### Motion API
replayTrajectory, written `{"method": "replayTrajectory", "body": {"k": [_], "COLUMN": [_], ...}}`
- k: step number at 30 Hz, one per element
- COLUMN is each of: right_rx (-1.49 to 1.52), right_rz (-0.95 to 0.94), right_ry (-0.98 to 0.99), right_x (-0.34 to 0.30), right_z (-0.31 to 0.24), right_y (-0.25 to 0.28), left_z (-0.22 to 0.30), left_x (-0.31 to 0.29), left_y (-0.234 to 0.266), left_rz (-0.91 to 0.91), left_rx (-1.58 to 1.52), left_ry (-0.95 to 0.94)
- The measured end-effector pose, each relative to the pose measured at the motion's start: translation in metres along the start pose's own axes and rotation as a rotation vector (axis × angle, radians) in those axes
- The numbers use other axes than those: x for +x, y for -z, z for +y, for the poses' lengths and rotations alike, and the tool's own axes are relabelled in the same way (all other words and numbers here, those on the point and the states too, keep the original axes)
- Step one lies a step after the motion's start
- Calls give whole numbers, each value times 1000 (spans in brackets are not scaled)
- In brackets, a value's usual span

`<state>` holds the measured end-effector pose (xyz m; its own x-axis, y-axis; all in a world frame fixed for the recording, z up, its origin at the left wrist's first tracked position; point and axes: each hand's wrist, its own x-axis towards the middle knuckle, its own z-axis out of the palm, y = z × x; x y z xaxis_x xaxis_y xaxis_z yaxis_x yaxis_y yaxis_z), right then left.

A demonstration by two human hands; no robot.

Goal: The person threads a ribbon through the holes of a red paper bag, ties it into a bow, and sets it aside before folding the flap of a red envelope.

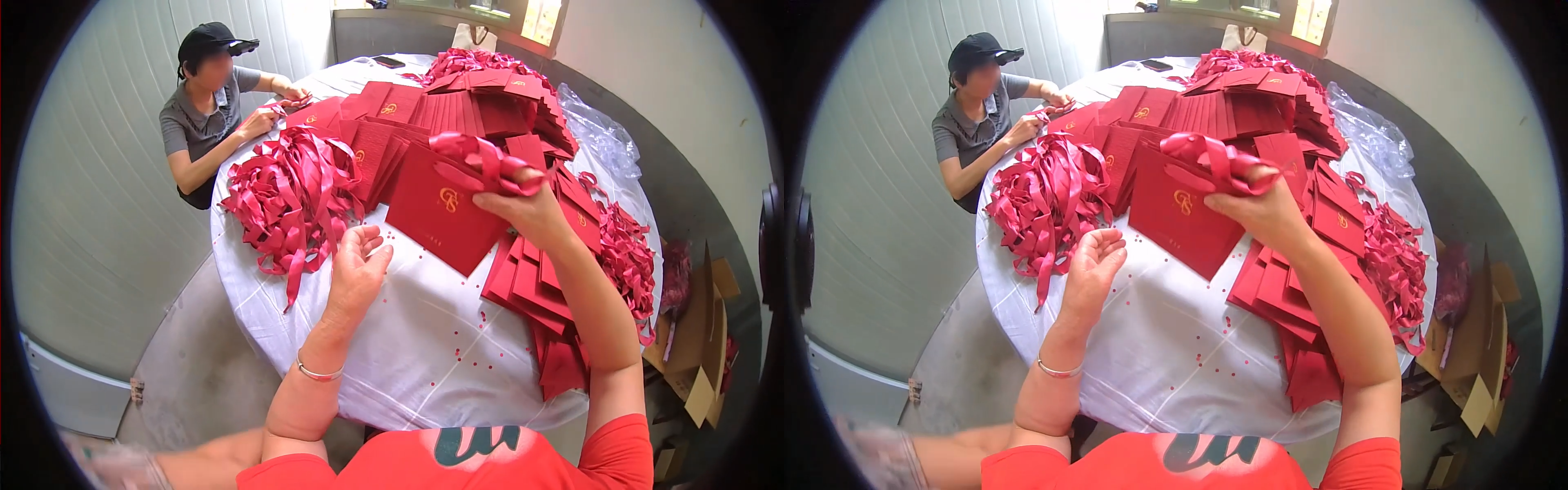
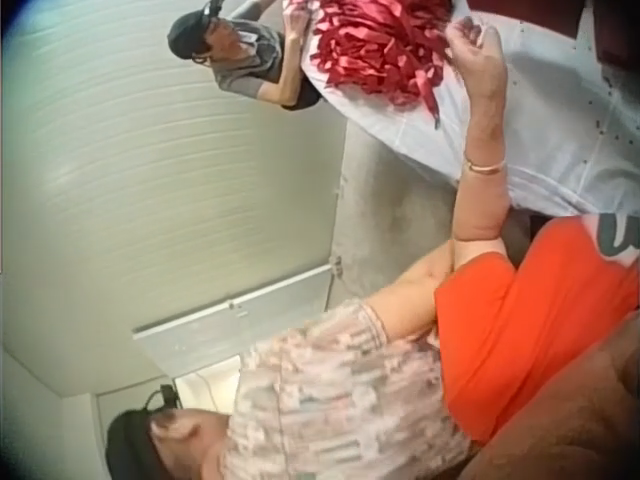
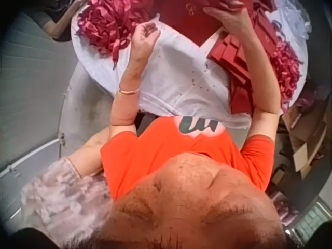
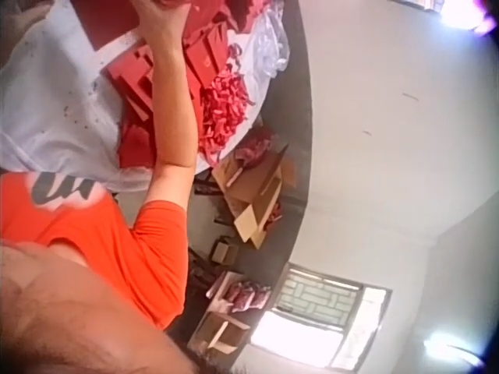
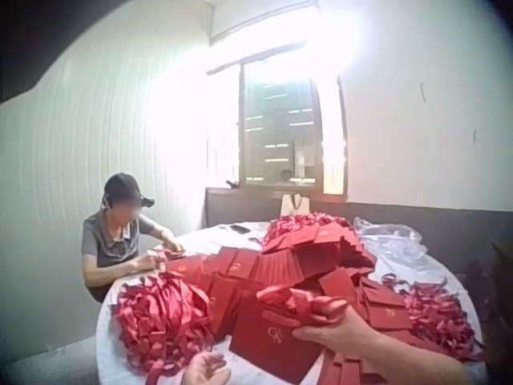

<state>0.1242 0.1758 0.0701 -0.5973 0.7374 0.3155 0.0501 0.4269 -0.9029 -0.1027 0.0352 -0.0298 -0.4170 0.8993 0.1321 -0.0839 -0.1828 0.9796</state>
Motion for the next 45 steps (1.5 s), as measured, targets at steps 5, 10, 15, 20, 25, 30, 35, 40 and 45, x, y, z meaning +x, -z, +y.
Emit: {"method": "replayTrajectory", "body": {"k": [5,10,15,20,25,30,35,40,45], "right_rx": [-44,438,-189,-613,-729,-1068,-1343,-1497,-1389], "right_rz": [-21,33,7,-217,-95,71,125,121,175], "right_ry": [-124,-277,-343,-526,-221,-70,73,348,664], "right_x": [49,71,76,55,-21,-117,-162,-158,-173], "right_z": [37,66,59,24,5,2,13,8,-50], "right_y": [-18,-18,0,50,84,77,65,55,32], "left_z": [-17,-22,-40,-54,-48,-45,-42,-30,-13], "left_x": [1,0,6,7,3,-8,-22,-28,-31], "left_y": [-3,-5,-22,-27,-28,-35,-43,-48,-47], "left_rz": [-16,-138,-217,-250,-233,-211,-257,-318,-428], "left_rx": [222,502,1057,1060,1024,1035,911,785,313], "left_ry": [-27,-39,-512,-498,-475,-450,-449,-430,-49]}}
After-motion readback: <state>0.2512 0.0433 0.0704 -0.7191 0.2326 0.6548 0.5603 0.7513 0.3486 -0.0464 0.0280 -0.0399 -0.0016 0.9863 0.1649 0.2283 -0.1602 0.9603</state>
